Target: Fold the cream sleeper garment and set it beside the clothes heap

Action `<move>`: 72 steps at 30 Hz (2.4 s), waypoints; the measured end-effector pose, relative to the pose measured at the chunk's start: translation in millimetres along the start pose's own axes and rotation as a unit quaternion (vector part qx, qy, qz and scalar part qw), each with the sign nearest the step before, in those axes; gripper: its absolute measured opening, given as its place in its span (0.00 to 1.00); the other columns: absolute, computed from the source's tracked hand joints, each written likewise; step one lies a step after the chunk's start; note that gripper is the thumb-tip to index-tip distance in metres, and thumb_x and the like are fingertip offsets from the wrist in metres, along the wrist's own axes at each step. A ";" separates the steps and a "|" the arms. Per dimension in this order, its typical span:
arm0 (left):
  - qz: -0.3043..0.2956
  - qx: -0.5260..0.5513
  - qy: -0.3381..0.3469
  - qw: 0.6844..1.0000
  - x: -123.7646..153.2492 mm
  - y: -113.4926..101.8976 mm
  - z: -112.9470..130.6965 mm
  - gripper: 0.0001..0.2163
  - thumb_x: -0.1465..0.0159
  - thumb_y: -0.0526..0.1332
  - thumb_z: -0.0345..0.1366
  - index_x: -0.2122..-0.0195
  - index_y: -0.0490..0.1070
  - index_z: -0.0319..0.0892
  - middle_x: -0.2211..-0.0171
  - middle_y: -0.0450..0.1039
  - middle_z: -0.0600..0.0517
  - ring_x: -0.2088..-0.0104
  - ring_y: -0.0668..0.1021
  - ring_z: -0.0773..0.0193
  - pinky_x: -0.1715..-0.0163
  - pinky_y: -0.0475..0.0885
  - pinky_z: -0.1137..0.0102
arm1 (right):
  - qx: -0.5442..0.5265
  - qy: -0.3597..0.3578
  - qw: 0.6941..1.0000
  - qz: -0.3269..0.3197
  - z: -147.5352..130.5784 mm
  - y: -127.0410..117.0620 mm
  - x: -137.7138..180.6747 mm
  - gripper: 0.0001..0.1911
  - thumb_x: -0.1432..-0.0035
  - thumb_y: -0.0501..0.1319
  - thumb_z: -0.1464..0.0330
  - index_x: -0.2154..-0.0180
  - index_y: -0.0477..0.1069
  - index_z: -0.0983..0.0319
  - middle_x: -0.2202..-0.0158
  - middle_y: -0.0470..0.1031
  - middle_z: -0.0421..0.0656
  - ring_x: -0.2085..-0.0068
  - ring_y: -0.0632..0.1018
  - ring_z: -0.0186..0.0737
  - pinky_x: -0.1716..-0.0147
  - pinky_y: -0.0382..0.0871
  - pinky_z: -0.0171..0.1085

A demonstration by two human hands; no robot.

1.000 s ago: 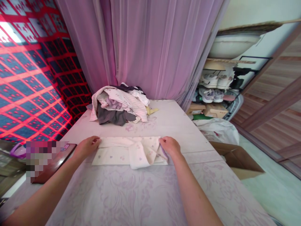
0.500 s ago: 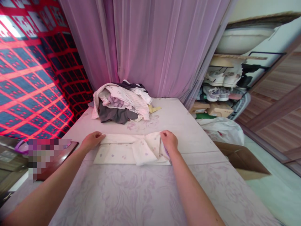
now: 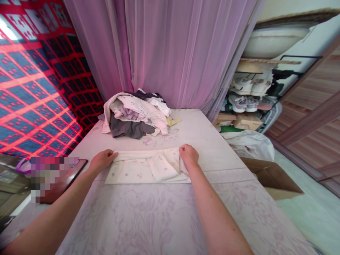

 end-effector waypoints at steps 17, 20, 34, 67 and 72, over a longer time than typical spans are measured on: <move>-0.038 -0.073 0.314 0.946 32.2 42.0 67.2 0.25 0.32 0.43 0.48 0.37 0.57 0.47 0.33 0.50 0.50 0.34 0.53 0.53 0.38 0.47 0.54 | -0.022 -0.356 0.930 -0.088 -67.3 39.8 53.3 0.22 0.37 0.49 0.63 0.44 0.67 0.60 0.39 0.64 0.46 0.37 0.61 0.44 0.39 0.52 0.47; -0.067 -0.068 0.309 0.946 31.7 47.7 65.3 0.26 0.32 0.41 0.50 0.35 0.54 0.50 0.33 0.47 0.50 0.33 0.51 0.54 0.37 0.44 0.53 | -0.062 -0.334 0.934 -0.107 -63.1 40.3 52.2 0.21 0.37 0.49 0.63 0.47 0.70 0.60 0.39 0.65 0.46 0.37 0.61 0.44 0.39 0.51 0.49; -0.042 -0.028 0.361 0.931 58.7 53.4 114.3 0.22 0.32 0.45 0.49 0.42 0.64 0.48 0.37 0.59 0.49 0.36 0.59 0.55 0.38 0.50 0.54 | -0.123 -0.205 0.961 -0.139 -51.2 8.8 90.9 0.06 0.50 0.58 0.70 0.72 0.74 0.59 0.68 0.76 0.39 0.65 0.74 0.36 0.65 0.62 0.32; -0.294 0.458 0.221 0.809 104.8 32.0 147.0 0.32 0.48 0.66 0.52 0.45 0.62 0.44 0.62 0.73 0.51 0.65 0.75 0.65 0.67 0.69 0.71 | -0.118 -0.222 0.964 -0.087 -11.9 -4.4 57.8 0.35 0.56 0.51 0.82 0.47 0.70 0.55 0.41 0.66 0.42 0.39 0.63 0.44 0.41 0.56 0.45; -0.267 0.477 0.216 0.809 98.6 17.6 148.5 0.21 0.47 0.65 0.53 0.61 0.70 0.41 0.72 0.72 0.54 0.74 0.72 0.69 0.76 0.66 0.75 | 0.015 -0.235 0.970 -0.063 -19.8 10.6 50.7 0.24 0.45 0.54 0.75 0.49 0.72 0.51 0.36 0.58 0.42 0.35 0.53 0.49 0.40 0.50 0.53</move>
Point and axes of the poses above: each hand's wrist, its own x-axis away from the middle knuckle, its own y-axis out of the palm, z = x × y, the point moved 8 cm from there along -x, towards the middle knuckle
